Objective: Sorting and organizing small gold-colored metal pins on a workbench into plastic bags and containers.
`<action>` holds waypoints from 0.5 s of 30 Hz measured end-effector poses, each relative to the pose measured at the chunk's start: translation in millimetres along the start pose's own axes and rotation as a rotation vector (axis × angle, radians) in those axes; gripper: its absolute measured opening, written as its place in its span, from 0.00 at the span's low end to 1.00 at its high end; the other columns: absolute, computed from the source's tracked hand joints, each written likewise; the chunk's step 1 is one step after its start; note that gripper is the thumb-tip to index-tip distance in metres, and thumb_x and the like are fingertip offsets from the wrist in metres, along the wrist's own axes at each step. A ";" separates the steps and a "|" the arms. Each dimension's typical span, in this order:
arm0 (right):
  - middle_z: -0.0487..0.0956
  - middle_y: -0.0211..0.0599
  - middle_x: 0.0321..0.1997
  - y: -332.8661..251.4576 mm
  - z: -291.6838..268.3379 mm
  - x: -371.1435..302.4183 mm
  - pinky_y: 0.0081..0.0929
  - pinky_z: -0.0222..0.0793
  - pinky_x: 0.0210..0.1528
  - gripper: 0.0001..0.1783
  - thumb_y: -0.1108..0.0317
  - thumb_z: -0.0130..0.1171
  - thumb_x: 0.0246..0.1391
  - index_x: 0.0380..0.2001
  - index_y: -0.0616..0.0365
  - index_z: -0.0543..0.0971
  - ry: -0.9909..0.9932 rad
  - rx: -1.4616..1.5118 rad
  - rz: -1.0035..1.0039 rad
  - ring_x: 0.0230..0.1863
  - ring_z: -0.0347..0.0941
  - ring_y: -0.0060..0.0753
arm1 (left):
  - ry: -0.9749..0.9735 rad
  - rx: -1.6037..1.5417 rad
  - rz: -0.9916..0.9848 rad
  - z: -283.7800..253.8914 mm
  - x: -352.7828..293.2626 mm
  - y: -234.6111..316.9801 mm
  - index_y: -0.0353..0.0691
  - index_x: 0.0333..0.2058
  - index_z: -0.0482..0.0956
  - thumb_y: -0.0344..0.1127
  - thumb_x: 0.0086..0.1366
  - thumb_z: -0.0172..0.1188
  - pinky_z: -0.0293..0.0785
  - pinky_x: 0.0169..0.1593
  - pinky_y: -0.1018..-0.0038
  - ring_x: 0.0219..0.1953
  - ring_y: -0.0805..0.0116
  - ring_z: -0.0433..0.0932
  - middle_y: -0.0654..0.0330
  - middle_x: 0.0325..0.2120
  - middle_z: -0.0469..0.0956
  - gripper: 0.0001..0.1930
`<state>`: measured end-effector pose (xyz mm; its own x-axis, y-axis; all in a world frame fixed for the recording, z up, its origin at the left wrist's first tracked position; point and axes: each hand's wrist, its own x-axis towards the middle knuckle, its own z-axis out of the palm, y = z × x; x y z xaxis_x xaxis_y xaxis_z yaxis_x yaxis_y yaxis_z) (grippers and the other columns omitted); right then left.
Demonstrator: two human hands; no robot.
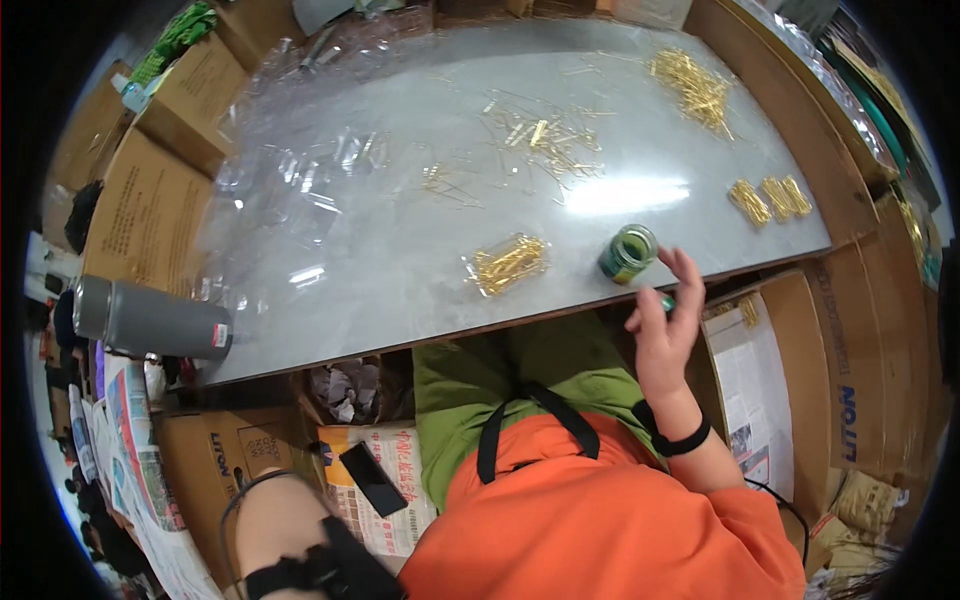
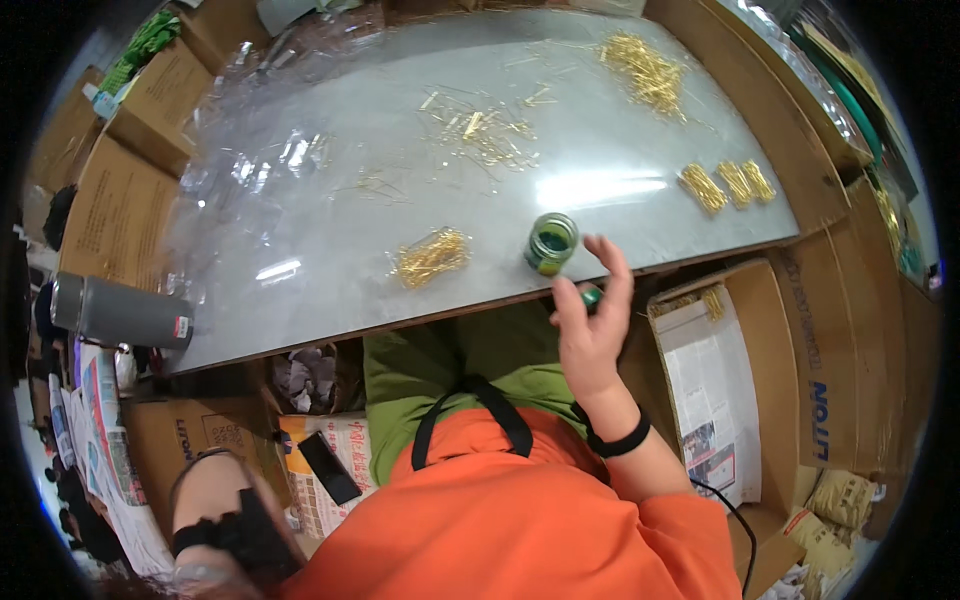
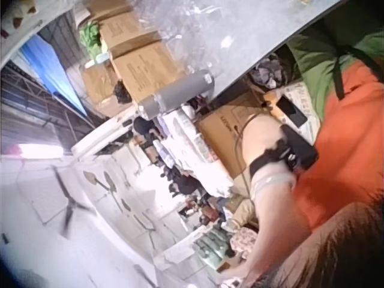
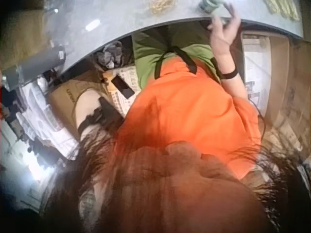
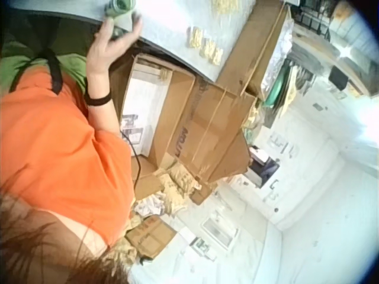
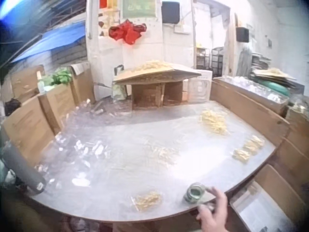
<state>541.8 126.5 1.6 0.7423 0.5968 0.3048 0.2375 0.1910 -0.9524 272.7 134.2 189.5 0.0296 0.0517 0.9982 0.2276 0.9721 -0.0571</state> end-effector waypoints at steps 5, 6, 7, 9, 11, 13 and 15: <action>0.68 0.29 0.47 2.5 -20.2 0.1 0.12 0.56 0.23 0.25 0.71 0.56 0.64 0.63 0.57 0.64 -0.016 0.134 0.054 0.29 0.60 0.11 | -0.017 0.066 0.002 -4.5 -5.3 4.0 0.51 0.63 0.73 0.46 0.75 0.51 0.76 0.54 0.63 0.59 0.50 0.70 0.53 0.69 0.63 0.21; 0.68 0.29 0.47 -7.4 -22.0 4.7 0.12 0.54 0.23 0.24 0.70 0.56 0.64 0.62 0.57 0.65 -0.011 0.198 0.141 0.29 0.60 0.11 | -0.022 0.061 0.002 -4.5 -5.9 5.3 0.51 0.63 0.73 0.45 0.75 0.51 0.76 0.54 0.63 0.59 0.49 0.69 0.53 0.69 0.63 0.21; 0.68 0.28 0.46 -18.3 -22.6 10.2 0.12 0.53 0.23 0.23 0.69 0.56 0.64 0.61 0.57 0.66 -0.006 0.267 0.224 0.28 0.60 0.10 | -0.030 0.067 0.010 -6.0 -7.4 7.2 0.51 0.63 0.73 0.45 0.75 0.51 0.76 0.54 0.63 0.60 0.49 0.69 0.52 0.69 0.63 0.21; 0.69 0.27 0.42 -31.6 -24.5 20.1 0.12 0.51 0.22 0.21 0.70 0.57 0.64 0.59 0.58 0.67 -0.044 0.357 0.275 0.24 0.58 0.09 | -0.041 0.080 0.010 -7.6 -9.1 9.7 0.51 0.63 0.73 0.44 0.75 0.51 0.76 0.55 0.63 0.60 0.48 0.69 0.52 0.69 0.62 0.21; 0.70 0.27 0.40 -34.1 -27.8 29.9 0.12 0.50 0.21 0.21 0.71 0.57 0.64 0.58 0.58 0.67 -0.121 0.374 0.264 0.23 0.56 0.09 | -0.049 0.089 0.004 -9.4 -11.1 10.1 0.51 0.63 0.73 0.44 0.75 0.51 0.75 0.55 0.63 0.61 0.48 0.68 0.52 0.69 0.62 0.21; 0.74 0.32 0.45 -29.1 -31.6 43.2 0.18 0.65 0.31 0.20 0.73 0.58 0.63 0.57 0.61 0.69 -0.174 0.165 0.038 0.30 0.67 0.16 | -0.059 0.114 0.009 -14.3 -13.6 11.6 0.51 0.63 0.73 0.43 0.75 0.52 0.75 0.56 0.62 0.61 0.47 0.68 0.51 0.69 0.62 0.20; 0.76 0.36 0.50 -28.1 -26.0 58.9 0.24 0.72 0.40 0.20 0.74 0.58 0.63 0.57 0.62 0.70 -0.187 -0.236 -0.304 0.37 0.73 0.22 | -0.066 0.148 0.009 -17.2 -16.6 13.2 0.52 0.63 0.72 0.42 0.75 0.52 0.75 0.56 0.62 0.62 0.47 0.68 0.51 0.69 0.62 0.20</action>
<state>595.1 136.0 46.3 0.4953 0.6761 0.5455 0.5806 0.2094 -0.7868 292.0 142.3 171.9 -0.0339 0.0709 0.9969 0.0819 0.9943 -0.0680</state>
